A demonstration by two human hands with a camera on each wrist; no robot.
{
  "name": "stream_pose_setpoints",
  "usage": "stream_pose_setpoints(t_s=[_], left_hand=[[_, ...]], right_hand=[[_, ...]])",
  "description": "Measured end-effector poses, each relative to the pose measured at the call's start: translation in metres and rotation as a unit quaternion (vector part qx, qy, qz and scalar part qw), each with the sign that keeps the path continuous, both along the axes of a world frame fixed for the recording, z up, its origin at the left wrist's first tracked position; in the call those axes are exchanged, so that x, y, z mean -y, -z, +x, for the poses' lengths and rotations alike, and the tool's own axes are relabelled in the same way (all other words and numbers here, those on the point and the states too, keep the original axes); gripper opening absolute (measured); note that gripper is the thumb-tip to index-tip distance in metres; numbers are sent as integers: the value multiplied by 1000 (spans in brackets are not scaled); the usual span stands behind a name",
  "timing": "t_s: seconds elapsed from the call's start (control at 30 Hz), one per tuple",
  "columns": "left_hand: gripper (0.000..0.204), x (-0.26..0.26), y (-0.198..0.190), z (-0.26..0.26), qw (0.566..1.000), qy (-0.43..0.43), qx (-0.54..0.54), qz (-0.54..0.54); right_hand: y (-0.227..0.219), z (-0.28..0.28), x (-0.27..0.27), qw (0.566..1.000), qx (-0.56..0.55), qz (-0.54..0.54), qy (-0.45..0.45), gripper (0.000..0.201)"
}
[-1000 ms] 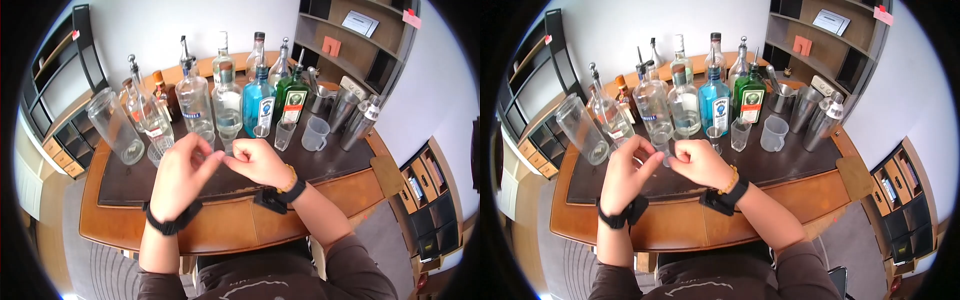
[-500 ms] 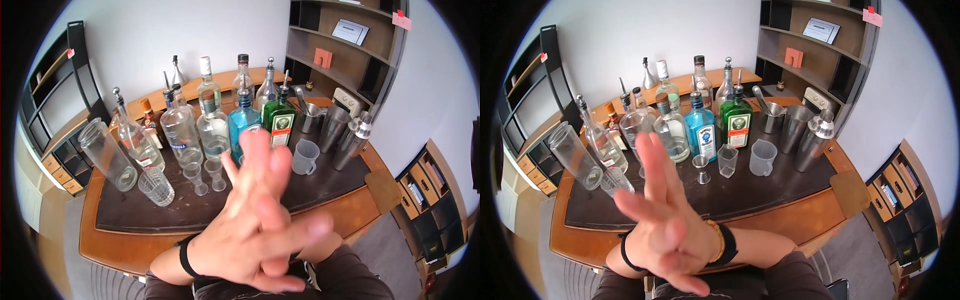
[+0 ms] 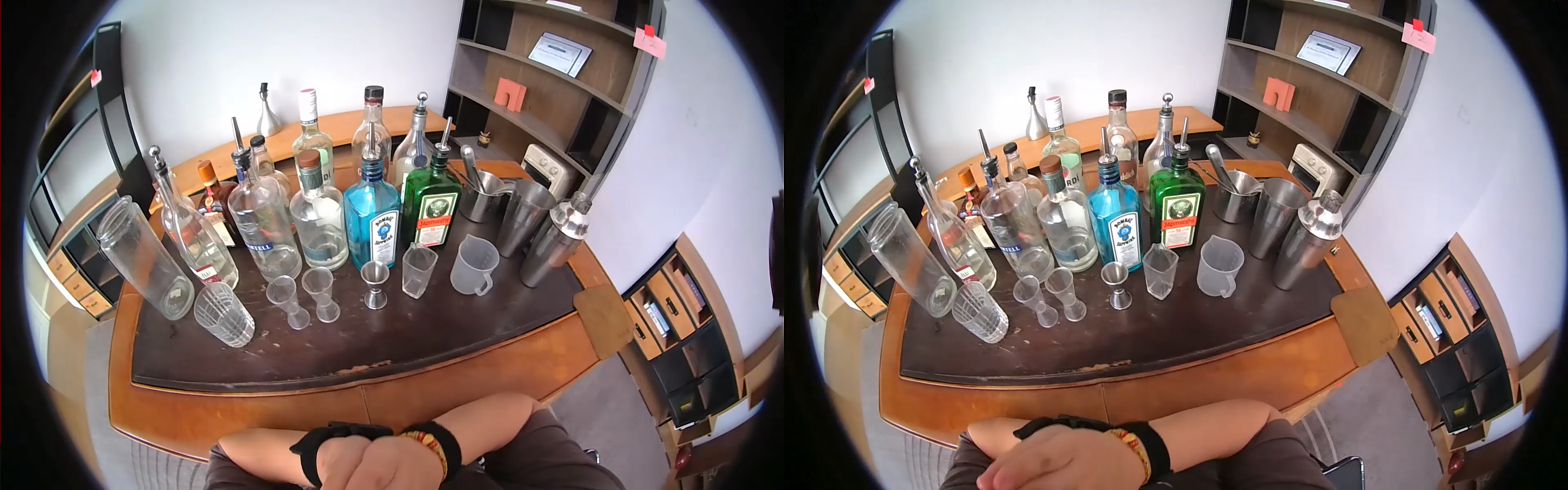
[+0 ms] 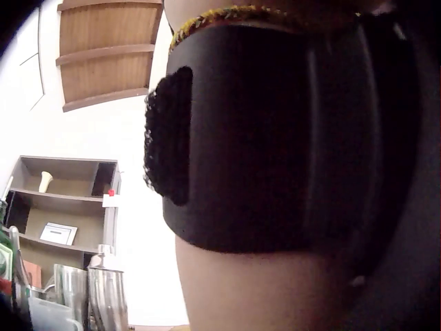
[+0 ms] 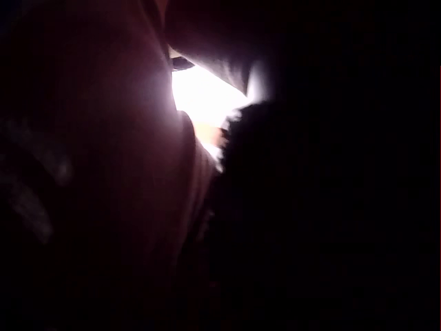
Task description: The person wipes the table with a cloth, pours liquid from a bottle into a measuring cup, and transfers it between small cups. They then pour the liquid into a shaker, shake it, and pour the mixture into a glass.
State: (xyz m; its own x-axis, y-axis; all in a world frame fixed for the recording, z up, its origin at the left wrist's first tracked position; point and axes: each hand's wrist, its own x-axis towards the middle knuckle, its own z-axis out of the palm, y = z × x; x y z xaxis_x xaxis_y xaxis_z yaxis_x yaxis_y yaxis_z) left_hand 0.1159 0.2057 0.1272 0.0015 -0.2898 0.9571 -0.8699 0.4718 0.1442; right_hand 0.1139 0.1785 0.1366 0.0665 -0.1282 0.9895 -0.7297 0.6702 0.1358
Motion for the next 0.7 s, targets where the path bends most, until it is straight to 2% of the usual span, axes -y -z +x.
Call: stream_pose_setpoints(t_s=[0.03,0.07,0.1,0.13,0.17,0.23,0.33,0.47,0.5,0.53,0.57,0.67,0.7], left_hand=[[49,5,5,14,997,6,68,39],[48,10,10,26,988,10,135,79],[47,12,10,33,973,14,199,120],[47,11,13,33,972,12,200,121],[47,11,14,33,972,19,201,122],[47,7,16,33,972,33,200,122],[47,-1,19,32,971,57,201,114],[46,-13,15,28,969,90,200,110],[46,-15,12,26,969,98,199,109],[46,-17,13,26,969,104,196,106],[46,-19,16,25,970,108,193,102],[46,-19,18,10,975,99,179,83],[53,-19,12,-13,968,-221,95,74]], right_hand=[[-2,24,-9,996,80,34,-29,40],[-8,22,-15,995,84,35,-31,40],[-17,18,-25,989,42,139,31,41],[-22,16,-31,966,-3,241,94,41],[-22,20,-28,966,-3,242,93,41],[-22,33,-19,966,128,218,-58,43],[-17,26,-19,966,76,236,-78,46],[-20,22,-25,951,80,271,-125,47],[-29,19,-31,921,-12,388,-1,47],[-35,17,-35,858,-104,488,124,49],[-35,17,-42,860,-109,484,123,49],[-40,8,-44,906,-81,397,124,48],[-40,5,-44,919,-71,368,119,48]])
